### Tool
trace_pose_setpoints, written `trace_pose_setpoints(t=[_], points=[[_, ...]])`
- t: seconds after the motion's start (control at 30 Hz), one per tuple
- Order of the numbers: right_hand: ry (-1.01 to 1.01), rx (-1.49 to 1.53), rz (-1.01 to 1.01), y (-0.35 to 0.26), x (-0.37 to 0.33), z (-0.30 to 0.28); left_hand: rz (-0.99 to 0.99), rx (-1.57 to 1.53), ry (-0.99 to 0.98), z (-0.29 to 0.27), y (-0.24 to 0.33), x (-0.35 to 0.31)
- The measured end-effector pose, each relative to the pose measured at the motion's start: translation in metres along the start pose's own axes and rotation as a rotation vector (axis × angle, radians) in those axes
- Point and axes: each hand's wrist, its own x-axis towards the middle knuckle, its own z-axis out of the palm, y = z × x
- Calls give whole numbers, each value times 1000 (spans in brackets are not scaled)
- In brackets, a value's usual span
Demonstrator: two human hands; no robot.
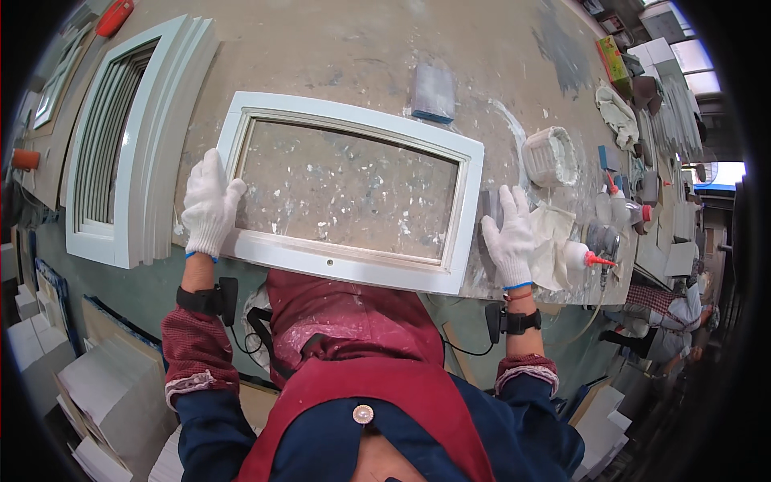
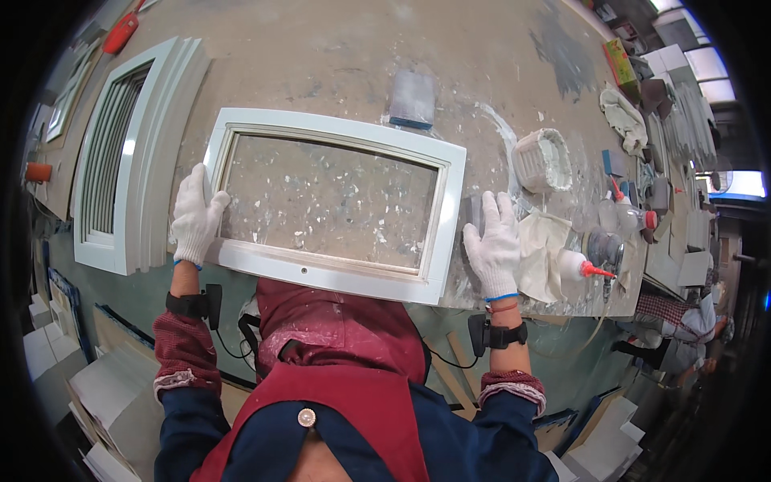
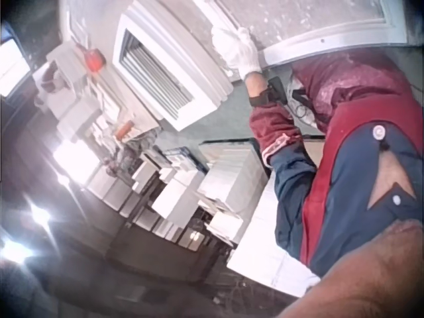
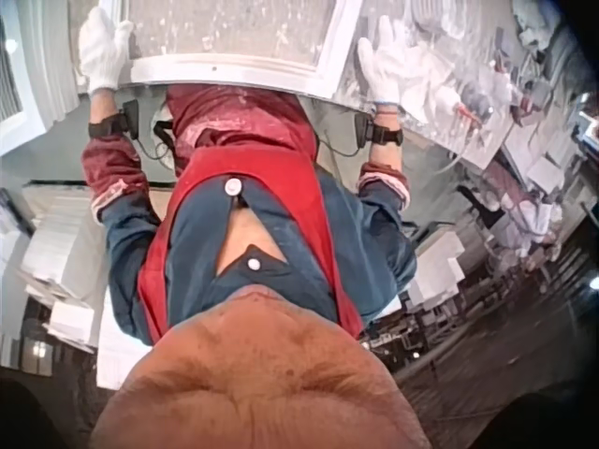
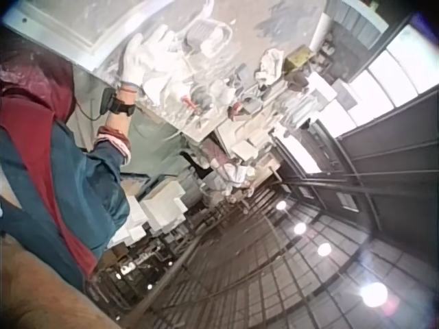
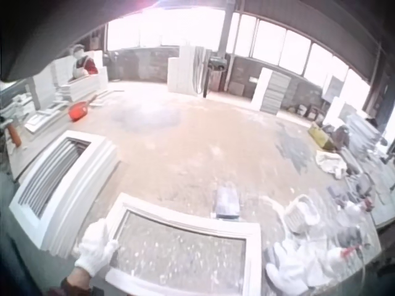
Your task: Applying glue or filler to wooden frames and then sanding the surfaces and edges at a workbench.
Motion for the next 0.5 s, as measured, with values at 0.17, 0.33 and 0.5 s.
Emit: trace_pose_setpoints(t=[0.17, 0.33, 0.5], points=[[83, -32, -272, -41, 31, -51, -40, -22, -162, -13, -7, 1], [139, -153, -693, -45, 82, -35, -89, 35, -254, -16, 9, 33], [17, -192, -842, -45, 104, -34, -154, 180, -331, -2, 13, 54]])
